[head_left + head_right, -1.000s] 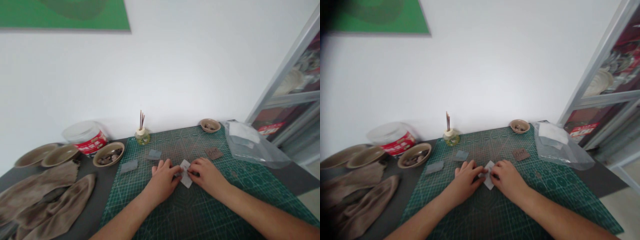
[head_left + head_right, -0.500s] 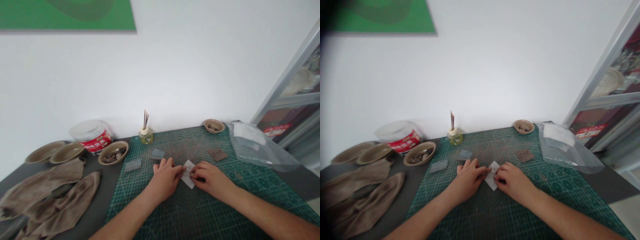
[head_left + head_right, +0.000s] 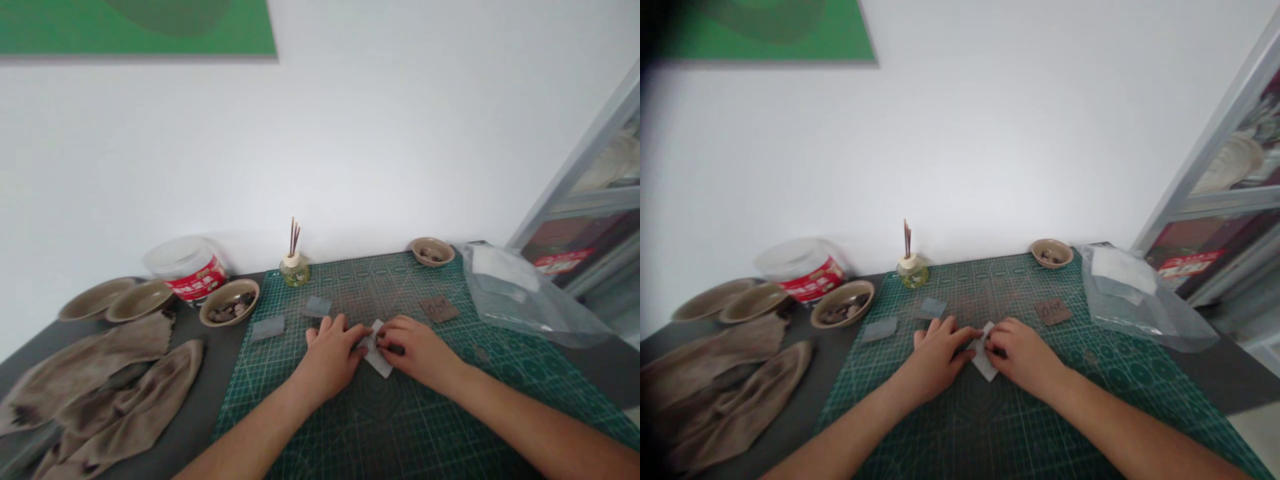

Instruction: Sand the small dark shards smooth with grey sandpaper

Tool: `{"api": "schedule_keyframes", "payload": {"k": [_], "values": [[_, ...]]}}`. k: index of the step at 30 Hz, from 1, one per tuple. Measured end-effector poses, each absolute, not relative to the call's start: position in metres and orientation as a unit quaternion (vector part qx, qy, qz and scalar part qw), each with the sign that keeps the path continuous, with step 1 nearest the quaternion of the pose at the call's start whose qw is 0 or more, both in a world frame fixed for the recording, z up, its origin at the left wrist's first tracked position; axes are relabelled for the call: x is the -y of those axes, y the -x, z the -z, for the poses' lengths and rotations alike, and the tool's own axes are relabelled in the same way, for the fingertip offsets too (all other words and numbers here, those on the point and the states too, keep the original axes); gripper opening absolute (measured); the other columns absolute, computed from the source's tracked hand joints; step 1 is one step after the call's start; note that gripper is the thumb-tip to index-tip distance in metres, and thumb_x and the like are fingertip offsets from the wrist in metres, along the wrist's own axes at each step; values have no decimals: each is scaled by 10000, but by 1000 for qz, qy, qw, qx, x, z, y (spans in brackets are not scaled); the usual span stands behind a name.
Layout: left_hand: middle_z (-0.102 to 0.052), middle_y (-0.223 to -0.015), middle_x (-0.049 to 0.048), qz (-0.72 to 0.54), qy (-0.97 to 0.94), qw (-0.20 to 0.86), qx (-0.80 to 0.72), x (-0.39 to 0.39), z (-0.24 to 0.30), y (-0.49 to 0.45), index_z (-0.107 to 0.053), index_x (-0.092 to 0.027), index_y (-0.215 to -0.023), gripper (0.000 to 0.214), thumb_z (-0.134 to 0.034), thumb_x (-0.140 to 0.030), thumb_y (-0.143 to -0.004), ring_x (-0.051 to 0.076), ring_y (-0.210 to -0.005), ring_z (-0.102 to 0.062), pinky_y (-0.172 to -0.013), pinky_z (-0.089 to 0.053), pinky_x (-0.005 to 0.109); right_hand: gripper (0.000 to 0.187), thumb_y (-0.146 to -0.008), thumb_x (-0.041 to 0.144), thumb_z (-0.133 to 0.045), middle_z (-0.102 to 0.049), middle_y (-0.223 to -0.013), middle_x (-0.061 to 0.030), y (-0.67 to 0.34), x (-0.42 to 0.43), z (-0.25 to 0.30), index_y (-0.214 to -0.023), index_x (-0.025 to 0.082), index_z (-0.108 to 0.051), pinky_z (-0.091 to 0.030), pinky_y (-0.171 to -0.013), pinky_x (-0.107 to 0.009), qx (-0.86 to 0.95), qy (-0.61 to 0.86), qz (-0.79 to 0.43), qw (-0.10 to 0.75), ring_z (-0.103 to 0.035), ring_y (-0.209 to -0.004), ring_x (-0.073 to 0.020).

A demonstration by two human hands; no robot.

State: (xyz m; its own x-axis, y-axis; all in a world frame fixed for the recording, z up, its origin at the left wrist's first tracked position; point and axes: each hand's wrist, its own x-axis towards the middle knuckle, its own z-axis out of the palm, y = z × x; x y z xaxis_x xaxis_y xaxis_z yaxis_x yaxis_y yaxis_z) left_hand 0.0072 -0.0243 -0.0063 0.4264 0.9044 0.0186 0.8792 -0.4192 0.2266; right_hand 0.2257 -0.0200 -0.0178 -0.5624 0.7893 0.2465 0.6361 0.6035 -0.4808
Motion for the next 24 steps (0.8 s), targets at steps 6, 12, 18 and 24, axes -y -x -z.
{"api": "schedule_keyframes", "payload": {"k": [6, 12, 18, 24], "values": [[-514, -1103, 71, -57, -846, 69, -526, 25, 4, -8, -573, -417, -1227, 318, -444, -386, -938, 304, -1047, -448, -781, -357, 416, 64, -857, 186, -644, -686, -966, -26, -225, 19, 18, -811, 210, -681, -461, -859, -314, 870, 405, -175, 219, -587, -942, -185], [-529, -1065, 62, -58, -844, 71, -529, 24, 7, -8, -575, -414, -1217, 309, -444, -391, -938, 301, -1030, -458, -762, -348, 407, 44, -855, 189, -647, -683, -966, -22, -223, 22, 21, -830, 210, -675, -461, -852, -303, 880, 378, -181, 226, -582, -942, -176], [-534, -1056, 57, -58, -844, 77, -527, 24, 8, -8, -578, -413, -1210, 303, -445, -398, -939, 298, -1034, -459, -765, -344, 403, 53, -851, 162, -645, -683, -970, -29, -222, 18, 21, -829, 200, -674, -456, -867, -306, 872, 393, -170, 236, -580, -955, -178], [-543, -1054, 61, -65, -842, 77, -530, 24, 9, -7, -581, -408, -1204, 301, -433, -395, -942, 303, -1029, -463, -754, -343, 406, 41, -858, 183, -644, -686, -976, -17, -221, 25, 20, -841, 205, -674, -459, -851, -285, 889, 349, -195, 223, -582, -937, -161]]}}
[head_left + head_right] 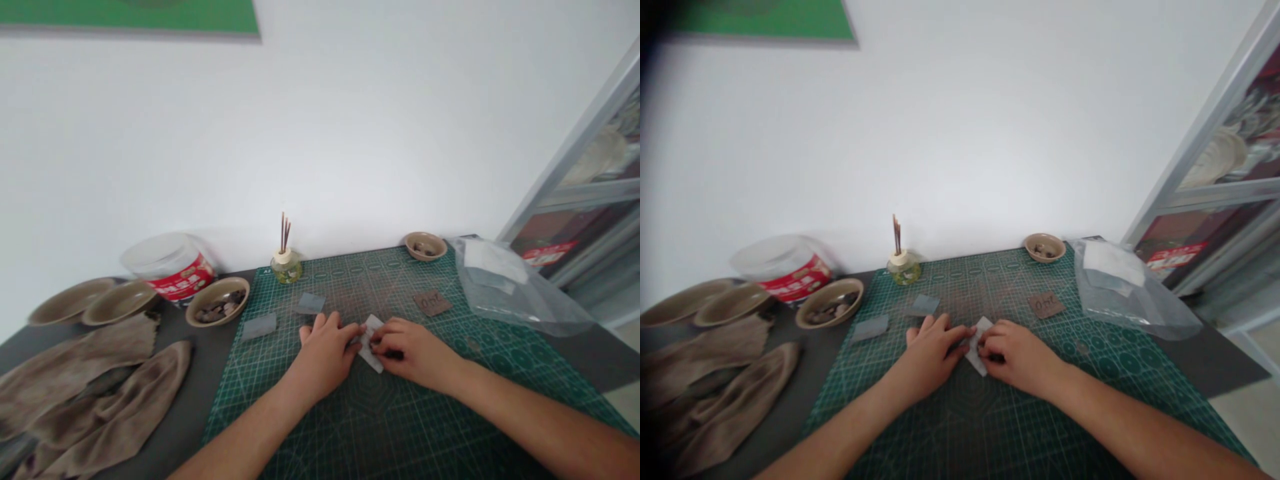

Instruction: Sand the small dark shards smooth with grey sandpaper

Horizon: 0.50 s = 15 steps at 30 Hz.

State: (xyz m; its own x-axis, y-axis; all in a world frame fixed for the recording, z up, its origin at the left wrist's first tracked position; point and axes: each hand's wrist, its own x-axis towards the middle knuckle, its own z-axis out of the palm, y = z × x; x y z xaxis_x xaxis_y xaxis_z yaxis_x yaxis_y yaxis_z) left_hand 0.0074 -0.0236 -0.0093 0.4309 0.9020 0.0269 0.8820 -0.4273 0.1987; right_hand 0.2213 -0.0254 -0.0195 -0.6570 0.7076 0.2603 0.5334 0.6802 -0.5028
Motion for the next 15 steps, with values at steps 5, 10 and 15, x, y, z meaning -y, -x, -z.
{"api": "schedule_keyframes", "payload": {"k": [5, 10, 15], "values": [[-548, -1051, 63, -61, -844, 74, -527, 24, 8, -8, -584, -404, -1204, 304, -427, -393, -944, 300, -1026, -463, -756, -343, 403, 52, -871, 192, -634, -686, -977, -27, -223, 14, 17, -858, 205, -683, -457, -857, -309, 897, 349, -174, 209, -584, -947, -177], [-549, -1066, 59, -59, -842, 81, -530, 24, 8, -8, -572, -421, -1222, 313, -435, -408, -941, 300, -1027, -466, -761, -344, 408, 48, -845, 174, -650, -681, -997, -44, -229, 16, 18, -852, 201, -689, -462, -863, -333, 878, 401, -148, 217, -584, -955, -197], [-549, -1055, 64, -57, -843, 82, -528, 23, 8, -8, -583, -404, -1218, 316, -423, -396, -946, 295, -1031, -462, -777, -345, 415, 76, -884, 196, -610, -676, -978, -40, -225, 24, 19, -877, 208, -685, -465, -850, -320, 892, 368, -158, 209, -581, -936, -185]]}}
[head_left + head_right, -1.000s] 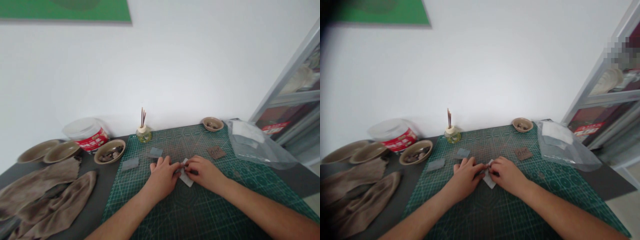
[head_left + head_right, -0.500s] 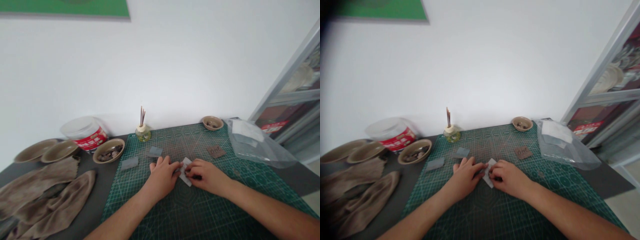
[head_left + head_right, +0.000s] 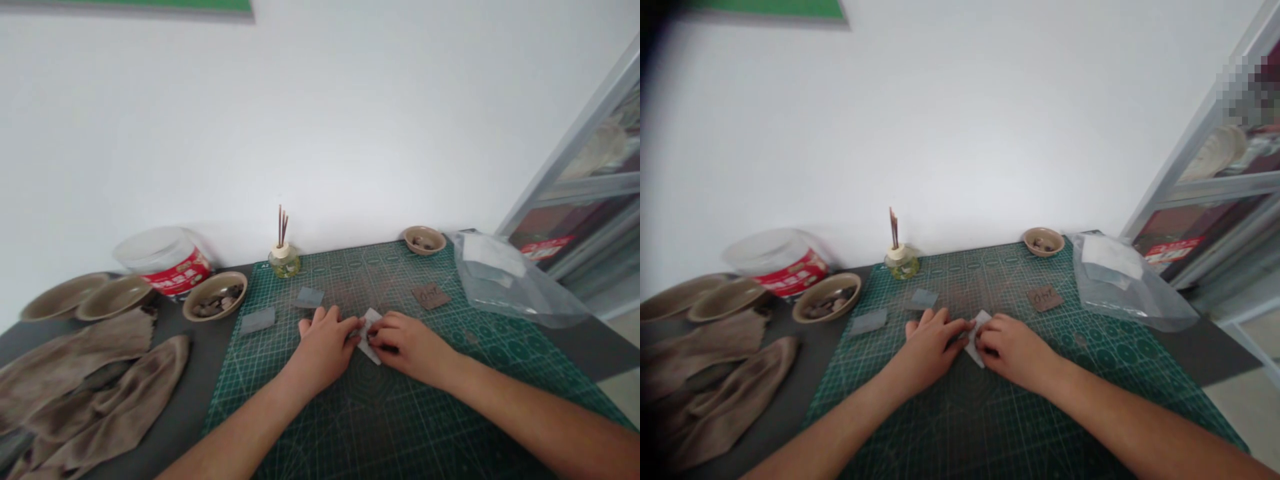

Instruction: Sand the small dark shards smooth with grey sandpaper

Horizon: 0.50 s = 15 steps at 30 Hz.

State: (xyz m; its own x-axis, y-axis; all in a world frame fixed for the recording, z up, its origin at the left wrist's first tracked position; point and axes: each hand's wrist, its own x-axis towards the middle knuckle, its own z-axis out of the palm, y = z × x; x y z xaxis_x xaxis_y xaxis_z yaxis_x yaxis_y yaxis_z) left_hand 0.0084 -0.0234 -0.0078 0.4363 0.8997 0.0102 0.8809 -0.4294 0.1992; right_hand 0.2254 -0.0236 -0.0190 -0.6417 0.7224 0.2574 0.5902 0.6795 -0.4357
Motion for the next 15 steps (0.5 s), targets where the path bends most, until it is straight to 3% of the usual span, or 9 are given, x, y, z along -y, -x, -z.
{"api": "schedule_keyframes", "payload": {"k": [15], "values": [[-533, -1075, 77, -57, -828, 107, -547, 28, 2, -10, -586, -404, -1235, 333, -422, -416, -946, 309, -1063, -442, -827, -355, 441, 86, -880, 184, -608, -660, -987, -55, -228, 26, 21, -820, 200, -668, -480, -838, -348, 873, 410, -143, 224, -572, -942, -202]]}}
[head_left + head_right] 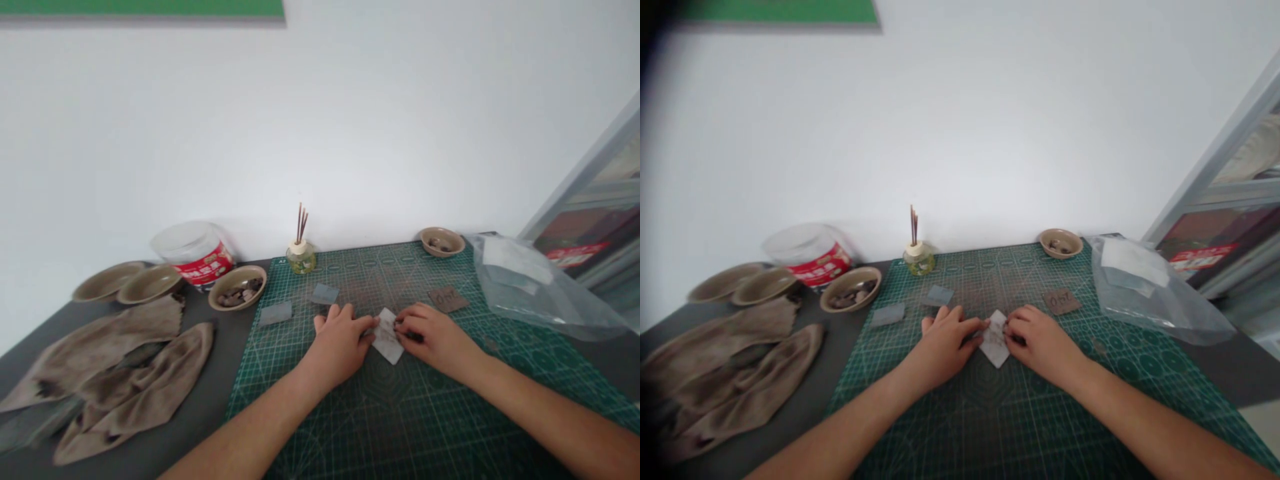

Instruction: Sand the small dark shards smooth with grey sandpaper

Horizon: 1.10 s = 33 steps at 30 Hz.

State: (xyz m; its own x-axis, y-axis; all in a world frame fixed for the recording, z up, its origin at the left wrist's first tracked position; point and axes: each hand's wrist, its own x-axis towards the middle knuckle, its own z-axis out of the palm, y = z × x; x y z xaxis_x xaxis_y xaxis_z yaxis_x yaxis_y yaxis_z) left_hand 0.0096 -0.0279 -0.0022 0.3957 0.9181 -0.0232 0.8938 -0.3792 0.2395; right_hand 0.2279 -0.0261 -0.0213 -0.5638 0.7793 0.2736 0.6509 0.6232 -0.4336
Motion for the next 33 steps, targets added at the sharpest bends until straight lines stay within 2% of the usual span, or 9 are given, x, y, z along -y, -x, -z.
{"api": "schedule_keyframes", "payload": {"k": [4, 9, 14, 19, 24, 33], "values": [[-535, -1076, 75, -57, -834, 98, -540, 28, 2, -9, -595, -405, -1220, 323, -429, -421, -943, 313, -1059, -444, -820, -360, 446, 102, -899, 175, -585, -659, -993, -43, -226, 27, 19, -836, 206, -660, -479, -826, -326, 896, 360, -168, 199, -569, -943, -190], [-539, -1058, 69, -65, -833, 94, -542, 29, 3, -8, -590, -414, -1215, 316, -432, -419, -942, 311, -1039, -453, -805, -370, 449, 120, -889, 173, -592, -653, -962, -60, -224, 23, 18, -784, 191, -647, -479, -826, -351, 877, 405, -142, 217, -571, -930, -205], [-538, -1056, 77, -64, -831, 106, -542, 29, 2, -9, -602, -393, -1210, 322, -415, -416, -949, 310, -1046, -446, -833, -366, 462, 115, -898, 179, -585, -662, -977, -50, -222, 27, 22, -819, 208, -662, -488, -822, -336, 888, 369, -167, 216, -579, -937, -197], [-536, -1048, 73, -66, -827, 107, -548, 29, 3, -9, -588, -410, -1231, 328, -427, -420, -945, 311, -1049, -442, -840, -364, 460, 107, -878, 187, -605, -655, -934, -64, -225, 29, 24, -780, 200, -646, -497, -791, -364, 856, 436, -139, 239, -587, -888, -216], [-540, -1059, 79, -64, -829, 110, -545, 29, 2, -10, -605, -390, -1215, 323, -431, -412, -944, 308, -1049, -446, -832, -362, 449, 103, -890, 178, -586, -660, -971, -62, -220, 31, 25, -829, 213, -662, -499, -808, -357, 878, 383, -158, 241, -585, -921, -212], [-547, -1040, 71, -65, -830, 105, -544, 29, 2, -10, -601, -407, -1218, 325, -432, -419, -941, 307, -1041, -450, -825, -360, 448, 78, -851, 169, -615, -634, -909, -55, -230, 25, 26, -779, 198, -624, -484, -766, -348, 841, 464, -122, 250, -577, -864, -208]]}}
